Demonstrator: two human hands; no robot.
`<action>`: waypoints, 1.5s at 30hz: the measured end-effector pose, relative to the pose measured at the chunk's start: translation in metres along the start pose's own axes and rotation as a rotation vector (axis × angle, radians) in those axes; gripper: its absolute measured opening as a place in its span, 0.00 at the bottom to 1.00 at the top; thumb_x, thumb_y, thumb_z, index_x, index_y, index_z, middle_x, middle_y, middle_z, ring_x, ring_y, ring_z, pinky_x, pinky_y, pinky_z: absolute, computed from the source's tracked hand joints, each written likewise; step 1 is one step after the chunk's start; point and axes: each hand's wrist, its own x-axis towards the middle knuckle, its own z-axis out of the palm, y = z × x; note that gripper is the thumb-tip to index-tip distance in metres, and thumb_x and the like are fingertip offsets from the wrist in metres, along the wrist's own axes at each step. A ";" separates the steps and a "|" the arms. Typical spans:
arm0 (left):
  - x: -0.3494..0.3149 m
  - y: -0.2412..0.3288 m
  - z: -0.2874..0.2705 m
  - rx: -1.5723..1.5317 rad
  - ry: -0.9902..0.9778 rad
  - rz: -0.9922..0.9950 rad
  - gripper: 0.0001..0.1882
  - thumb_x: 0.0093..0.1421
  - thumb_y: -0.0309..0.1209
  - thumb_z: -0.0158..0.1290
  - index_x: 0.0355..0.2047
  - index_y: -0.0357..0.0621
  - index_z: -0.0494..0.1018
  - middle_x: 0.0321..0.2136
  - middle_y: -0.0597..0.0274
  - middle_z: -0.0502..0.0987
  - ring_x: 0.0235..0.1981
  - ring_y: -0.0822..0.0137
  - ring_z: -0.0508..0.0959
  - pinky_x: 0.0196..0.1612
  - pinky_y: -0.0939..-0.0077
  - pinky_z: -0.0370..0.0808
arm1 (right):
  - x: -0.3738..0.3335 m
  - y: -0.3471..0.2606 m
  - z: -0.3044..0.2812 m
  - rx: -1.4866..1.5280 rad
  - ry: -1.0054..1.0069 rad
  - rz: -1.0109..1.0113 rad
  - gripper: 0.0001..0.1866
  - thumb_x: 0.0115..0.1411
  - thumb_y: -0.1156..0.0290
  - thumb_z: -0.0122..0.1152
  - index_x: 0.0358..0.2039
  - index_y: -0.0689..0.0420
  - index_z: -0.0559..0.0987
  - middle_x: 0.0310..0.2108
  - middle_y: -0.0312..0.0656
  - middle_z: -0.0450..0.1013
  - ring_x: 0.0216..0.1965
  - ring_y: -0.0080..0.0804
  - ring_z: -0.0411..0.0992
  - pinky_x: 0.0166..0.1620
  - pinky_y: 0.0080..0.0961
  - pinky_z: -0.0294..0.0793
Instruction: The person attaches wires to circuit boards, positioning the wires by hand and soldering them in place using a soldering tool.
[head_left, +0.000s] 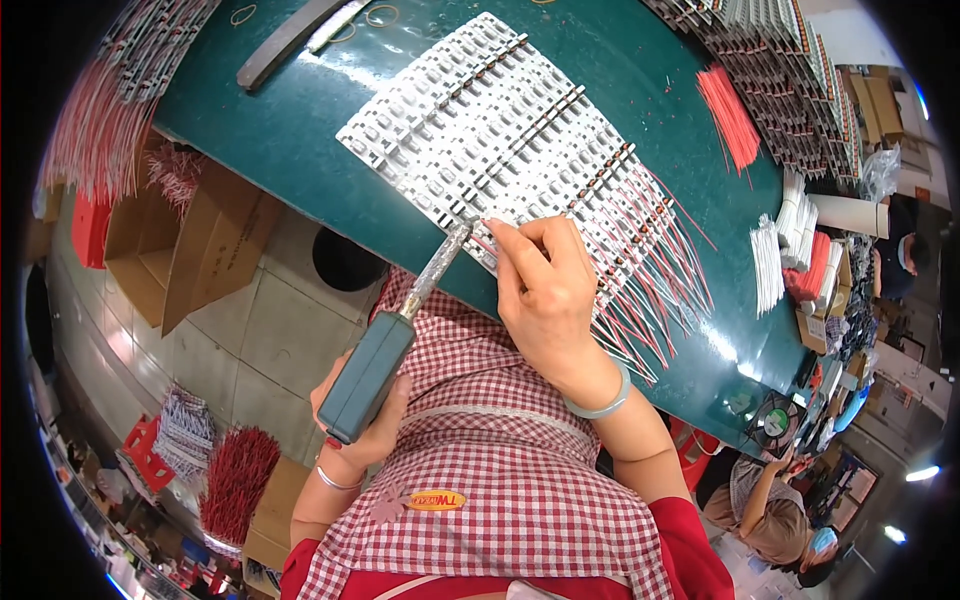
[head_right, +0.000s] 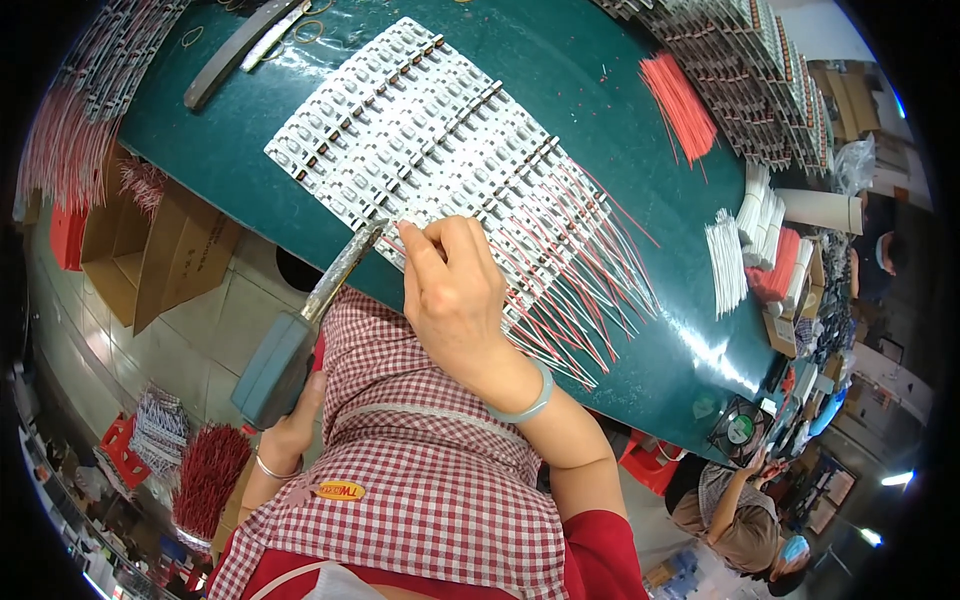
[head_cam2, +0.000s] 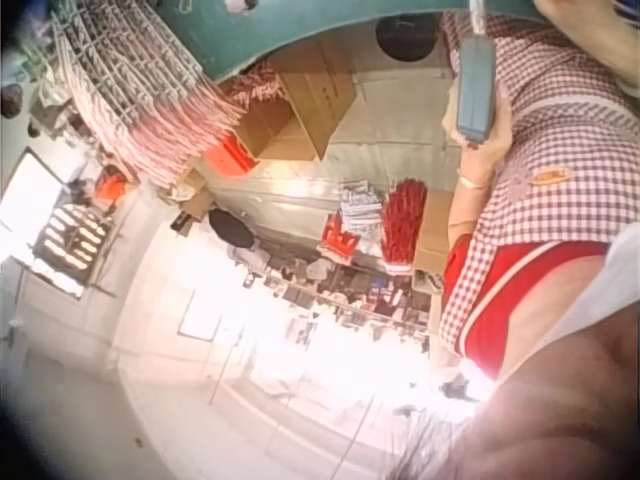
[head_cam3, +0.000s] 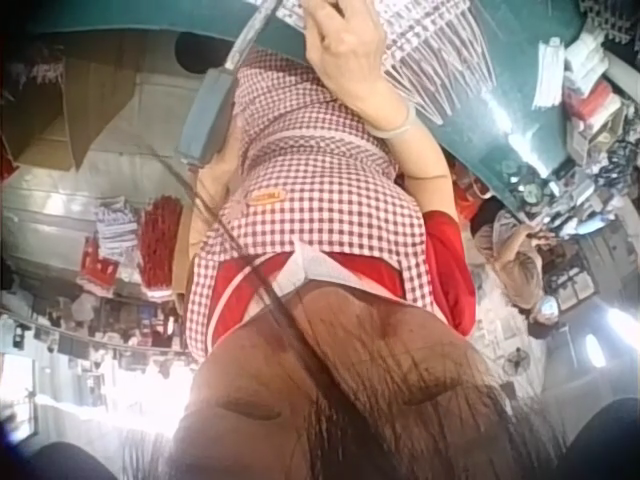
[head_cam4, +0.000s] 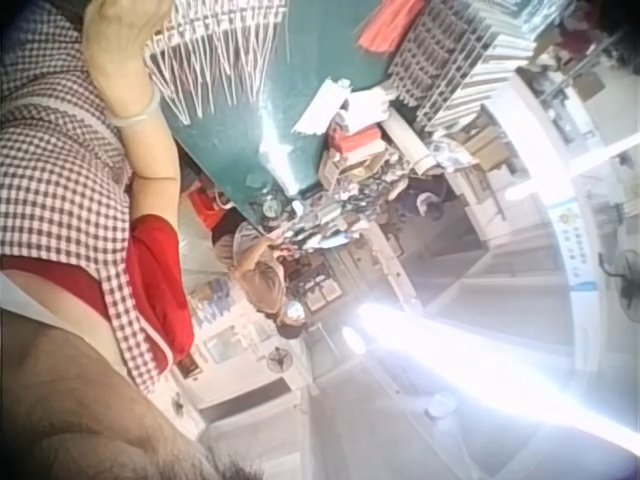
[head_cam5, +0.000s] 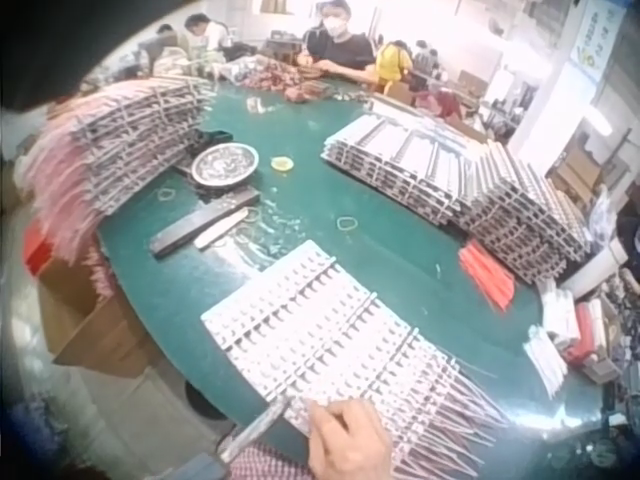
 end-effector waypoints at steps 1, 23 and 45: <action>-0.001 -0.001 0.001 -0.010 0.001 -0.013 0.12 0.53 0.21 0.65 0.39 0.32 0.80 0.33 0.50 0.81 0.28 0.58 0.82 0.33 0.72 0.79 | 0.000 0.000 -0.001 -0.001 -0.001 -0.004 0.13 0.50 0.85 0.68 0.38 0.65 0.83 0.29 0.43 0.68 0.31 0.38 0.70 0.30 0.33 0.71; -0.001 0.002 0.002 -0.185 0.010 -0.097 0.21 0.62 0.16 0.56 0.56 0.32 0.71 0.47 0.51 0.78 0.25 0.74 0.74 0.26 0.79 0.74 | 0.004 0.003 -0.007 -0.012 -0.046 0.013 0.11 0.51 0.84 0.67 0.37 0.64 0.83 0.30 0.42 0.69 0.32 0.38 0.71 0.29 0.31 0.72; 0.078 0.032 0.051 -0.723 0.231 -0.101 0.20 0.63 0.21 0.53 0.55 0.27 0.69 0.49 0.46 0.76 0.26 0.72 0.76 0.34 0.77 0.77 | -0.042 0.045 -0.078 0.017 -0.168 0.023 0.18 0.56 0.76 0.65 0.49 0.65 0.79 0.44 0.45 0.74 0.49 0.43 0.75 0.46 0.35 0.78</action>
